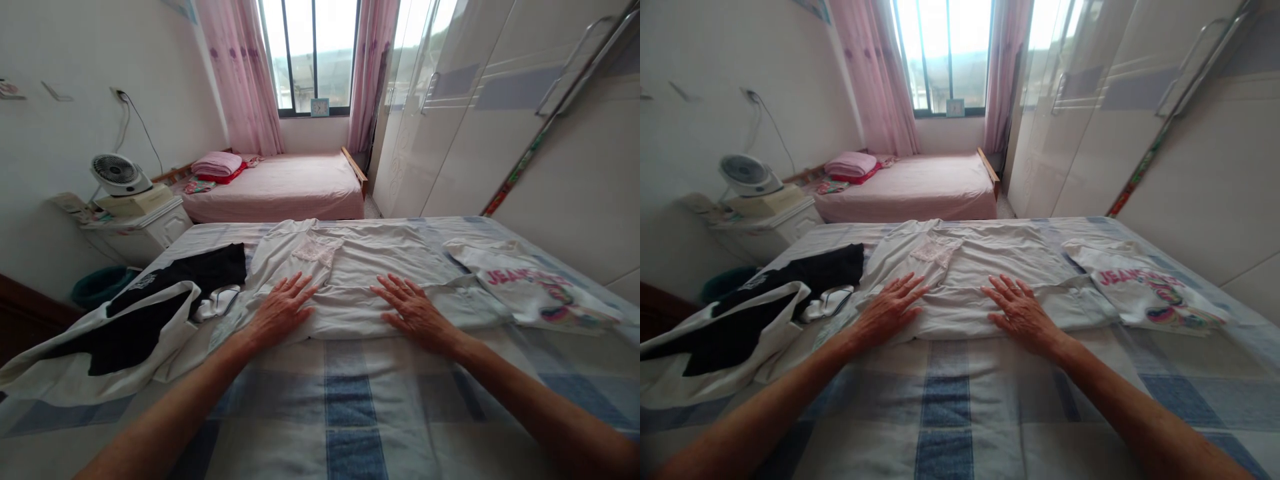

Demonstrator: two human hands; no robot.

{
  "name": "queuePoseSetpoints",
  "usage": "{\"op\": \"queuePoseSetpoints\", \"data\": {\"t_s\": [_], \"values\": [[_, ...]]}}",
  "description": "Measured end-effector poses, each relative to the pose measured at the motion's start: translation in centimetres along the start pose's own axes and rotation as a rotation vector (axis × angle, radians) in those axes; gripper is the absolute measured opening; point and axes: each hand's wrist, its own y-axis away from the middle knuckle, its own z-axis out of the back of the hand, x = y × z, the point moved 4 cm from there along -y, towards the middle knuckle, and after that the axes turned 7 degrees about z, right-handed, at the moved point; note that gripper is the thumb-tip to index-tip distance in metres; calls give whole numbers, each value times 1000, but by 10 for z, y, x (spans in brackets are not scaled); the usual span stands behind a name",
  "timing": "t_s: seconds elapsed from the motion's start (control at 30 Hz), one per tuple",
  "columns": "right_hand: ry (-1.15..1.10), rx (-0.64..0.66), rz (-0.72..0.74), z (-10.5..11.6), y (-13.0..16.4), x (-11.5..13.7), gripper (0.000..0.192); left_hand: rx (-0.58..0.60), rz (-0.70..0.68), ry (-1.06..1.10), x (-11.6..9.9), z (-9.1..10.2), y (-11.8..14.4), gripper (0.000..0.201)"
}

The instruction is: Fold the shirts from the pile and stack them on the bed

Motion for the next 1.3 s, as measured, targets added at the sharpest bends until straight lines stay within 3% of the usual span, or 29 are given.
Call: {"op": "queuePoseSetpoints", "data": {"t_s": [0.1,0.2,0.27,0.37,0.47,0.53,0.63,0.7,0.87,1.1,1.3], "values": [[36,94,-178,-13,26,-45,54,73,173,-14,32,-15,19,55],[162,67,-425,-15,66,-107,60,50,322,-52,62,-17,36,60],[203,55,-467,-16,85,-133,62,38,355,-51,70,-15,40,60],[218,46,-462,-15,95,-144,62,31,375,-34,67,-10,36,56],[213,40,-443,-10,85,-136,61,-56,353,-14,52,2,29,48],[175,8,-430,-2,69,-127,61,-107,230,42,34,9,24,42],[55,-70,-383,12,29,-108,59,-72,8,154,10,8,20,38],[-34,-104,-317,19,-5,-92,56,-46,-37,194,4,3,20,37],[-171,-122,-147,17,-97,-53,46,-69,100,224,19,-15,21,37],[-80,-46,63,-15,-222,-13,44,-169,161,116,29,-23,22,35],[151,29,205,-50,-284,3,54,-208,145,108,26,-19,24,33]]}}
